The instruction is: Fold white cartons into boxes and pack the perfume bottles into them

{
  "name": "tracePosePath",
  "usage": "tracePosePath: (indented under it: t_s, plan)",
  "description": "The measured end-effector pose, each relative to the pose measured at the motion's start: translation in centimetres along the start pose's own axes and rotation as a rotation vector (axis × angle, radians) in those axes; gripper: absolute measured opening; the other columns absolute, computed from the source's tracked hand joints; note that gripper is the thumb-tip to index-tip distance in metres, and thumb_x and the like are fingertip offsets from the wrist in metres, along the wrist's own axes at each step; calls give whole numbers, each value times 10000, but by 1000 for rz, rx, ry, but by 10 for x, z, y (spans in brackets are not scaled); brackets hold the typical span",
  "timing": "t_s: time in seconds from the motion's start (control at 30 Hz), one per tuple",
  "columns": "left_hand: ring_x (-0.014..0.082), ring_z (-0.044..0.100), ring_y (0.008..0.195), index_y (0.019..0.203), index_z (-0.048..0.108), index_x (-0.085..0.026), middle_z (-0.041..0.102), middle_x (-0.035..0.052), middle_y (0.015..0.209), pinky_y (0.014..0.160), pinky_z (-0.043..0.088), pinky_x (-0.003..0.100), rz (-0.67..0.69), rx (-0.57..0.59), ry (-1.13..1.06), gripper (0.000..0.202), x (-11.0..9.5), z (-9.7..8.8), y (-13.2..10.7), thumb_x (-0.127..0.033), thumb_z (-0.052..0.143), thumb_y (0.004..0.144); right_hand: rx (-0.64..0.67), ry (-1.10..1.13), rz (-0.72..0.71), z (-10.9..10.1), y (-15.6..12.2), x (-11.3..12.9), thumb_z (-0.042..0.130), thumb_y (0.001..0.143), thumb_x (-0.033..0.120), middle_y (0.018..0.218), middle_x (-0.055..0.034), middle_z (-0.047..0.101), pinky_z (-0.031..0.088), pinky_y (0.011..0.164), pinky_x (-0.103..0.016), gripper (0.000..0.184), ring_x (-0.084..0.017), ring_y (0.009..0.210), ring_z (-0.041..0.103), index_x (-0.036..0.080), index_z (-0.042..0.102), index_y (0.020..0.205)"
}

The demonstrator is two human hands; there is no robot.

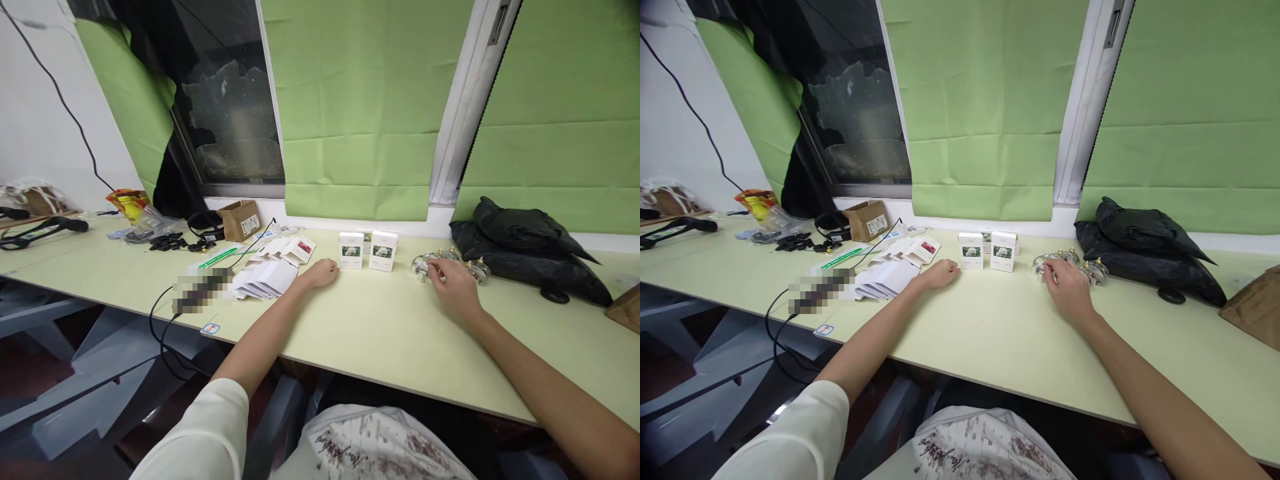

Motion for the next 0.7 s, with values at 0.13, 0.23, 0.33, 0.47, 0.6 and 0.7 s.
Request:
tracePosePath:
  t_s: [0.13,0.23,0.33,0.47,0.6,0.7]
  plan:
    - [161,380,584,603,369,-226,460,-3,593,619,289,319,14,9,-13,300,-6,2,-1,-210,470,885,-70,-50,80,-2,2,-6,513,1007,302,921,-65,746,464,838,-371,208,-265,877,601,208,661,1119]
    - [155,351,574,608,342,-228,421,-16,579,610,271,317,28,1,-17,292,-9,3,-2,-198,466,871,-141,-105,187,-4,3,-11,521,987,300,917,-83,733,459,810,-375,268,-275,859,600,180,625,1203]
    - [151,310,584,632,305,-230,360,-32,581,606,241,316,48,-41,-18,287,-14,2,-2,-202,473,862,-141,-113,213,-5,4,-15,490,998,291,973,-91,731,457,811,-369,266,-260,845,611,183,617,1204]
    - [155,302,615,688,305,-228,355,-37,622,615,226,309,84,-84,-14,254,-21,1,-2,-200,496,852,-81,-92,130,-4,4,-13,447,1027,285,1053,-100,724,460,865,-365,245,-255,921,630,194,639,1149]
    - [161,310,625,726,325,-229,387,-37,646,618,217,304,108,-81,-3,225,-25,4,-2,-148,513,818,2,-128,31,0,1,-7,422,1053,287,1086,-102,699,442,943,-378,258,-269,1045,608,195,646,1142]
    - [165,291,621,734,316,-231,379,-38,644,616,204,306,117,-72,4,237,-24,9,-2,-110,511,796,76,-166,16,4,-1,-3,419,1056,276,1127,-107,681,429,917,-373,274,-270,1057,586,196,644,1190]
Point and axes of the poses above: each hand's wrist, its own y-axis towards the middle knuckle, its own z-axis out of the palm, x = y × z, the point moved 1 cm from there along y, towards the middle knuckle
